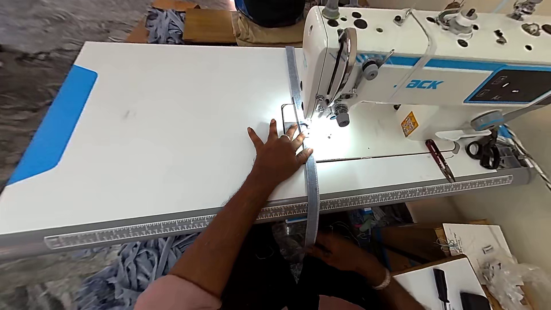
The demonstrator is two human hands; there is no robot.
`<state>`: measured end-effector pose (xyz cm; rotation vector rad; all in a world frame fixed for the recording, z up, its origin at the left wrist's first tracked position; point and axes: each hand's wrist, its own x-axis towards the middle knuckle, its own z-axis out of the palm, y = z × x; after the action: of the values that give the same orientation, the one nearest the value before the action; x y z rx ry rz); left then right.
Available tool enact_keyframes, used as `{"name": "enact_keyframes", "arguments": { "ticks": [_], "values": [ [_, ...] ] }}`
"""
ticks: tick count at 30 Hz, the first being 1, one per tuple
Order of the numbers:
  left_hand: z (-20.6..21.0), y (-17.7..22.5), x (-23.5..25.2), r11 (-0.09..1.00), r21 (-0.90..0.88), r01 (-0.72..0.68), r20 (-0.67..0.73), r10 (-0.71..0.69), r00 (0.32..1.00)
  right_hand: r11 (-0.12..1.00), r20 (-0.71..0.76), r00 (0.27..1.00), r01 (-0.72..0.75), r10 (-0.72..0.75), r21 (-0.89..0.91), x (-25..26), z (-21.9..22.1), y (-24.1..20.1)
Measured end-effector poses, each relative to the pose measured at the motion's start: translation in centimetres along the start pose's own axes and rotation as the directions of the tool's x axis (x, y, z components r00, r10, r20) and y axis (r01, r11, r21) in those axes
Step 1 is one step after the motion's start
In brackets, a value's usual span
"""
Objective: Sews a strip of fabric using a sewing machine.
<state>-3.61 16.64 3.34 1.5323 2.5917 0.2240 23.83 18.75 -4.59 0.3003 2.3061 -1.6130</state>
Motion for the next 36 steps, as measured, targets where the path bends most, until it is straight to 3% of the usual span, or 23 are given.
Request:
{"name": "enact_keyframes", "arguments": {
  "ticks": [2, 4, 6, 7, 8, 11, 12, 15, 16, 17, 19, 20, 22, 25, 29, 36],
  "values": [
    [-0.5, -0.3, 0.7, 1.0, -0.006, 0.01, 0.01, -0.01, 1.0, 0.979, -0.037, 0.993, -0.119, 0.115, -0.168, -2.8, -4.3, -3.2],
    [-0.8, -0.5, 1.1, 1.0, -0.014, 0.01, 0.027, -0.01, 1.0, 0.941, -0.383, 0.917, -0.224, 0.114, -0.255, -6.8, -9.7, -6.1],
    [-1.0, -0.5, 1.4, 1.0, -0.029, 0.008, 0.027, -0.008, 1.0, 0.834, -0.752, 0.659, -0.422, 0.012, -0.356, -9.1, -15.6, -7.4],
    [-1.0, -0.6, 1.4, 1.0, -0.028, 0.009, 0.027, -0.008, 1.0, 0.741, -0.829, 0.56, -0.556, -0.003, -0.378, -9.2, -18.2, -7.0],
    [-1.0, -0.6, 1.4, 1.0, -0.025, 0.013, 0.028, -0.013, 1.0, 0.65, -0.841, 0.538, -0.655, 0.046, -0.384, -8.9, -20.4, -6.2],
    [-0.9, -0.4, 1.5, 0.999, -0.042, 0.024, 0.023, -0.023, 0.999, 0.483, -0.778, 0.591, -0.755, 0.21, -0.443, -7.7, -24.0, -4.3],
    [-0.8, -0.4, 1.3, 0.999, -0.047, 0.026, 0.013, -0.026, 1.0, 0.501, -0.779, 0.594, -0.746, 0.202, -0.439, -8.1, -24.3, -4.8],
    [-0.5, -0.2, -0.3, 0.997, -0.058, -0.043, -0.063, 0.039, 0.997, 0.719, -0.823, 0.568, -0.568, -0.011, -0.402, -10.0, -21.3, -7.1],
    [-0.4, 0.1, -1.4, 0.994, -0.065, -0.085, -0.074, 0.081, 0.994, 0.797, -0.792, 0.609, -0.456, -0.046, -0.397, -10.0, -19.1, -7.3],
    [-0.3, 0.4, -2.6, 0.989, -0.069, -0.129, -0.066, 0.125, 0.99, 0.869, -0.713, 0.699, -0.317, -0.056, -0.379, -9.5, -16.4, -6.9],
    [0.3, 0.6, -4.9, 0.977, -0.054, -0.205, -0.043, 0.203, 0.978, 0.962, -0.369, 0.929, -0.113, 0.014, -0.248, -7.1, -10.7, -5.0],
    [0.7, 0.5, -5.6, 0.973, -0.05, -0.225, -0.036, 0.224, 0.974, 0.985, -0.193, 0.98, -0.085, 0.055, -0.153, -5.0, -8.3, -3.9],
    [1.3, 0.3, -6.6, 0.97, -0.06, -0.236, -0.051, 0.233, 0.971, 0.996, -0.067, 0.995, -0.072, 0.075, 0.044, -0.6, -4.2, -2.3],
    [1.4, 0.3, -6.9, 0.97, -0.071, -0.234, -0.086, 0.228, 0.97, 0.967, -0.149, 0.988, 0.076, -0.04, 0.245, 3.4, -0.7, -1.3],
    [1.3, 0.5, -6.9, 0.972, -0.045, -0.229, -0.069, 0.226, 0.972, 0.929, -0.162, 0.967, 0.235, -0.195, 0.286, 3.9, 0.0, -0.7],
    [1.5, 0.8, -6.8, 0.976, -0.019, -0.216, -0.059, 0.214, 0.975, 0.935, -0.058, 0.991, 0.134, -0.121, 0.329, 1.6, 1.4, 0.6]
  ]
}}
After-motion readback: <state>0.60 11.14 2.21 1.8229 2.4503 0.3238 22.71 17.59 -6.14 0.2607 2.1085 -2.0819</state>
